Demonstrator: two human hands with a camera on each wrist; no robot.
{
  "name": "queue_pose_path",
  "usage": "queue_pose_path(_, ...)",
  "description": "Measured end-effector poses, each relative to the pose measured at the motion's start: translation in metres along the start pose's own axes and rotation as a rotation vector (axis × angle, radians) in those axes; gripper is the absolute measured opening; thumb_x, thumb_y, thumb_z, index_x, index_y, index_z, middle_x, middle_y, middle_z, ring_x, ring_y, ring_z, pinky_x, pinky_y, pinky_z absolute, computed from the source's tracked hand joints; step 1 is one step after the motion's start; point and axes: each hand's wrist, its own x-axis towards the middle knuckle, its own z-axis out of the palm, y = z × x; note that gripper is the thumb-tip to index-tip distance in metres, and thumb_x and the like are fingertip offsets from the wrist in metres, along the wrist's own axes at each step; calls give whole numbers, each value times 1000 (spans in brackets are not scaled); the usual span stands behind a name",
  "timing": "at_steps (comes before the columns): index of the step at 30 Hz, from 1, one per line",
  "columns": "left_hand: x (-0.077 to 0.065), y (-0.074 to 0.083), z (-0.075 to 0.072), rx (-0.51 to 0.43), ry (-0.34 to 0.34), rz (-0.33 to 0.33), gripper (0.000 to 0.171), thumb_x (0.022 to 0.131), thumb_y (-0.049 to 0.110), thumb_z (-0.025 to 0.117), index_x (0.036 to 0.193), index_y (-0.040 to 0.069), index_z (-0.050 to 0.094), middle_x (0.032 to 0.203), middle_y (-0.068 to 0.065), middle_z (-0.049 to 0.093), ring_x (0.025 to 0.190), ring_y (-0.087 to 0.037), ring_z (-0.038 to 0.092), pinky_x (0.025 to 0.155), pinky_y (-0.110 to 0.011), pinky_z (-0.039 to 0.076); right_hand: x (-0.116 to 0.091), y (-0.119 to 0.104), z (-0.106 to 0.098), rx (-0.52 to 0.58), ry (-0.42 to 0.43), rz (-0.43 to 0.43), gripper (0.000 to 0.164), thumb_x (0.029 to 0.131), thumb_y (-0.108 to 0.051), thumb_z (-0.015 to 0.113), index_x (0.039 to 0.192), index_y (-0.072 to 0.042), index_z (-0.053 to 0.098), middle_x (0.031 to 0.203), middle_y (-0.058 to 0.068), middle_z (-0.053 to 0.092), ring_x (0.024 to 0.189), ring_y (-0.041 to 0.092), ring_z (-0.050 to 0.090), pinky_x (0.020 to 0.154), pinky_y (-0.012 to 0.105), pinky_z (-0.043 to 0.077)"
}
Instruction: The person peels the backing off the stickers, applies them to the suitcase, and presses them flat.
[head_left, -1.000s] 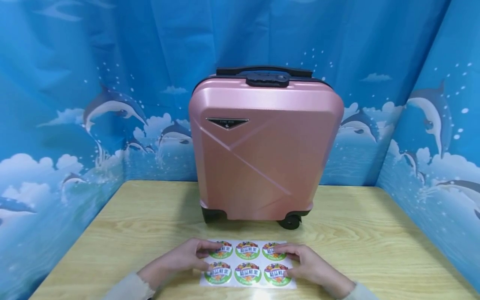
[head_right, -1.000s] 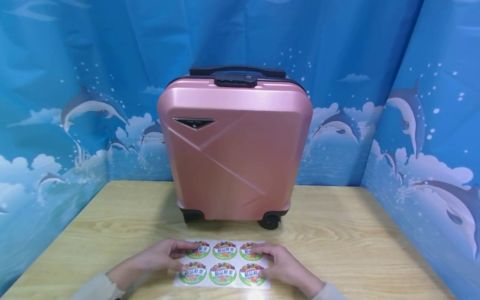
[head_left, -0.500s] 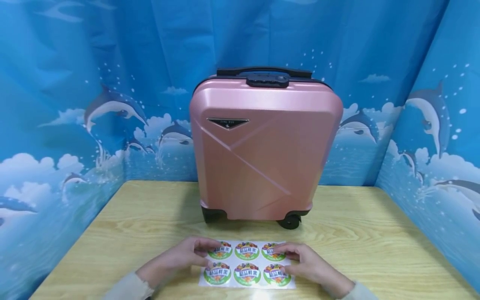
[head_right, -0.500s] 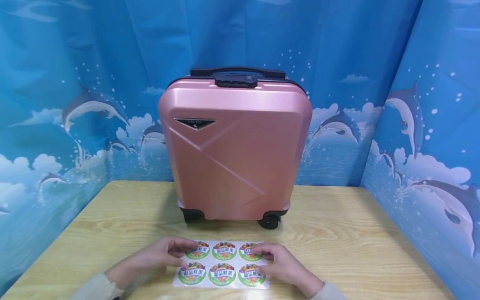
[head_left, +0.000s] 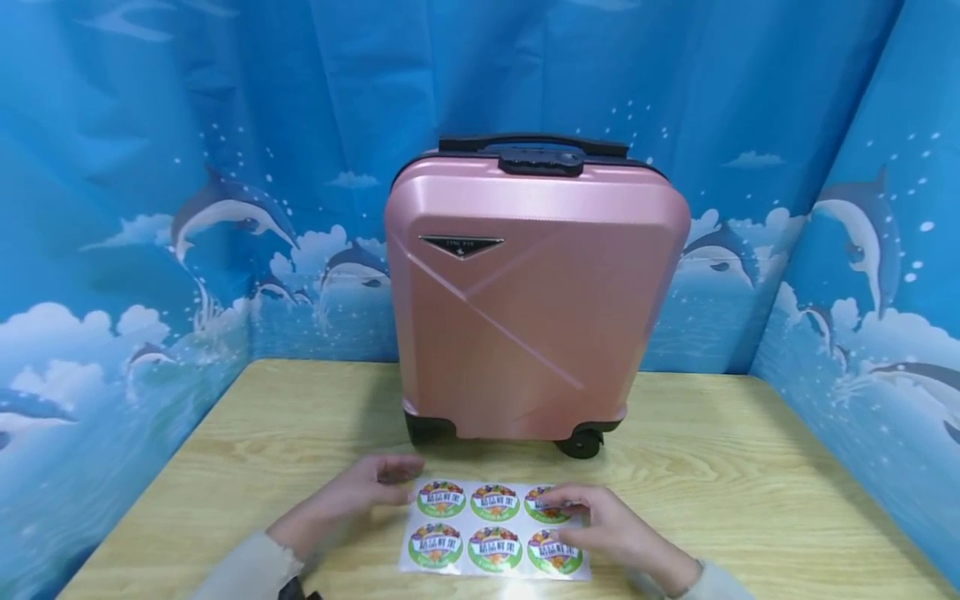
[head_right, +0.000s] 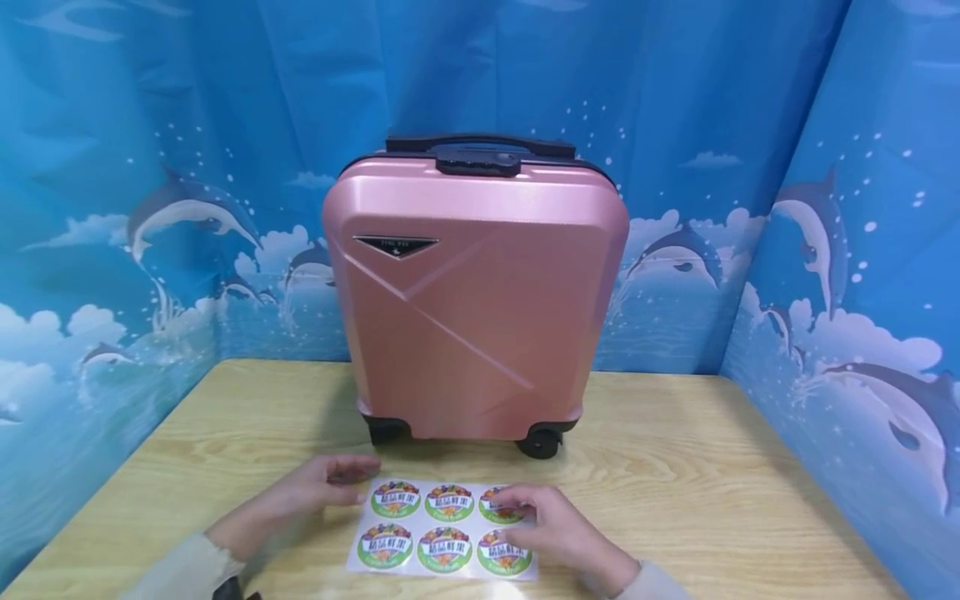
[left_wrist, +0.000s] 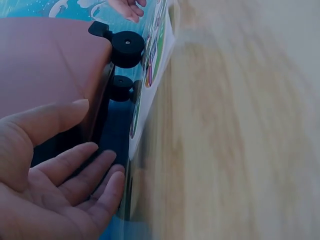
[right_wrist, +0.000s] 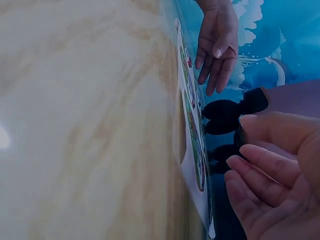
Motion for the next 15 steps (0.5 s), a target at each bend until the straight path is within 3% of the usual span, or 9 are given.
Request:
queue_pose_path(8,5,-5,1,67,77,4,55,77,4,70,126,-11,50,128,-28,52,119,-45,46,101,-56,36,7,-5,5,38,-17,-29,35,85,-11,67,114,7,61,116,24,62,102,28,62,88,33,52)
queue_pose_path(15,11,-10,4,160,101,5,62,70,3,74,127,-8,52,130,-24,53,122,-44,44,102,-55,34,14,-13,10,90,-17,49,34,89,-14,63,116,5,61,117,22,61,99,28,63,83,27,53)
